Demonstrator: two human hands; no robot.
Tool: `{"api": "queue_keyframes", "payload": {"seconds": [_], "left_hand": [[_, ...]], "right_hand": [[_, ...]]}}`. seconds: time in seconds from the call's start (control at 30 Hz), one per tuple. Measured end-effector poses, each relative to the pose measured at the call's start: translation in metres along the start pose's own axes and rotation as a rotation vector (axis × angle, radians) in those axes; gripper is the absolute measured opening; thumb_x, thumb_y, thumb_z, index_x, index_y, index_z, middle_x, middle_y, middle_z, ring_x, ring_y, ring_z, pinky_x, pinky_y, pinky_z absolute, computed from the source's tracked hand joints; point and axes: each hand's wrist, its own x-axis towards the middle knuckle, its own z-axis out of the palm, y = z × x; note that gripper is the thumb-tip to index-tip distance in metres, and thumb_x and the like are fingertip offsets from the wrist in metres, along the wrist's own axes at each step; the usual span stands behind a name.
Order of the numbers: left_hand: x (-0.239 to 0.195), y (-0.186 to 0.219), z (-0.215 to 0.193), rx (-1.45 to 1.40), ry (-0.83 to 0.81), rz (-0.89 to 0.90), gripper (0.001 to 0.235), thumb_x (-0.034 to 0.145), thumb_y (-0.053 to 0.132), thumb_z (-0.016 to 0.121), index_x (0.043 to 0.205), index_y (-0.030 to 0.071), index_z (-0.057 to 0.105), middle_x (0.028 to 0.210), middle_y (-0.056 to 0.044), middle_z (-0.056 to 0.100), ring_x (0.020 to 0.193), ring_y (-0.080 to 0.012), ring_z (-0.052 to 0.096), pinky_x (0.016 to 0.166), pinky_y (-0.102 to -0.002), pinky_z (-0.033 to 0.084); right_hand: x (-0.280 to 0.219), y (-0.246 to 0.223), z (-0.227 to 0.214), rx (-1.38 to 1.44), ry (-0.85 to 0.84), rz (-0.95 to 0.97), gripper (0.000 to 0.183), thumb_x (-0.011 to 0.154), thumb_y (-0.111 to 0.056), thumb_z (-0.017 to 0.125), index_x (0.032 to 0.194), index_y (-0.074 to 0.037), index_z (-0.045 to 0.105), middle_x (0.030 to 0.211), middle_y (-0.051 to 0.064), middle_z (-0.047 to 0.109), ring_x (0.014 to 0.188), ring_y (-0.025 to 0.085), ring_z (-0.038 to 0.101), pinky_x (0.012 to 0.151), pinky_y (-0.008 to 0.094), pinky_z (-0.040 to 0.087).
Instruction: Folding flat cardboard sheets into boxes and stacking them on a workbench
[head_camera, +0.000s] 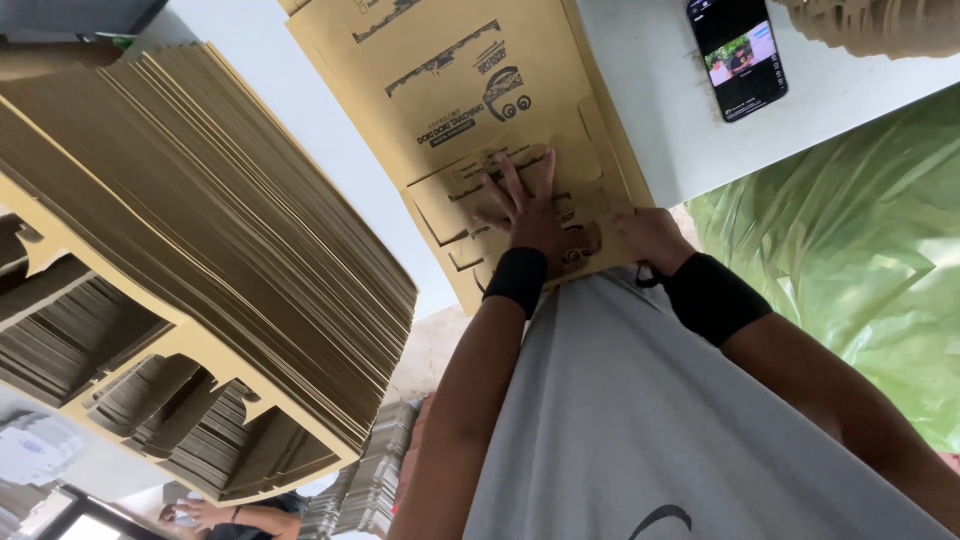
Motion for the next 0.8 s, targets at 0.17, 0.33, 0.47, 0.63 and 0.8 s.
{"api": "queue_keyframes", "payload": {"seconds": [0.17, 0.33, 0.47, 0.63, 0.8], "left_hand": [[0.006, 0.001, -0.001, 0.047, -0.028, -0.032, 0.153, 0.062, 0.058, 0.099, 0.162, 0.047, -0.016, 0.165, -0.021, -0.036, 0.148, -0.0593, -0.029, 0.106, -0.09, 0.005], [0.009, 0.009, -0.004, 0.063, -0.058, -0.099, 0.155, 0.061, 0.052, 0.102, 0.16, 0.049, -0.017, 0.163, -0.021, -0.04, 0.148, -0.0591, -0.03, 0.104, -0.091, 0.001], [0.012, 0.013, -0.006, 0.081, -0.141, -0.163, 0.149, 0.065, 0.048, 0.099, 0.16, 0.051, -0.016, 0.165, -0.02, -0.037, 0.149, -0.0564, -0.031, 0.106, -0.089, -0.01], [0.012, 0.013, -0.011, 0.13, -0.163, -0.195, 0.146, 0.069, 0.044, 0.095, 0.158, 0.054, -0.019, 0.167, -0.019, -0.033, 0.151, -0.055, -0.027, 0.109, -0.086, -0.006], [0.012, 0.013, -0.008, 0.17, -0.177, -0.197, 0.144, 0.067, 0.061, 0.096, 0.159, 0.055, -0.015, 0.169, -0.015, -0.029, 0.153, -0.0531, -0.021, 0.111, -0.085, -0.009]], "right_hand": [[-0.019, -0.011, -0.004, 0.453, -0.029, 0.2, 0.087, 0.079, -0.033, 0.08, 0.147, 0.006, 0.045, 0.13, 0.029, 0.051, 0.104, 0.042, 0.065, 0.071, 0.053, 0.06], [-0.061, -0.091, 0.0, 0.648, -0.105, 0.349, 0.087, 0.074, -0.023, 0.079, 0.15, -0.002, 0.042, 0.129, 0.02, 0.053, 0.106, 0.039, 0.065, 0.074, 0.047, 0.06], [-0.007, -0.023, -0.005, 0.056, -0.199, -0.001, 0.06, 0.09, -0.017, 0.059, 0.146, 0.001, 0.049, 0.13, 0.025, 0.058, 0.117, 0.044, 0.058, 0.092, 0.048, 0.05], [0.023, -0.015, 0.014, 0.117, -0.102, 0.162, 0.075, 0.088, -0.049, 0.071, 0.147, -0.006, 0.055, 0.138, 0.014, 0.054, 0.129, 0.031, 0.051, 0.1, 0.049, 0.044], [0.091, 0.053, 0.01, 0.254, -0.222, 0.178, 0.047, 0.091, -0.05, 0.069, 0.11, -0.007, 0.072, 0.092, 0.009, 0.066, 0.075, 0.028, 0.066, 0.051, 0.036, 0.051]]}}
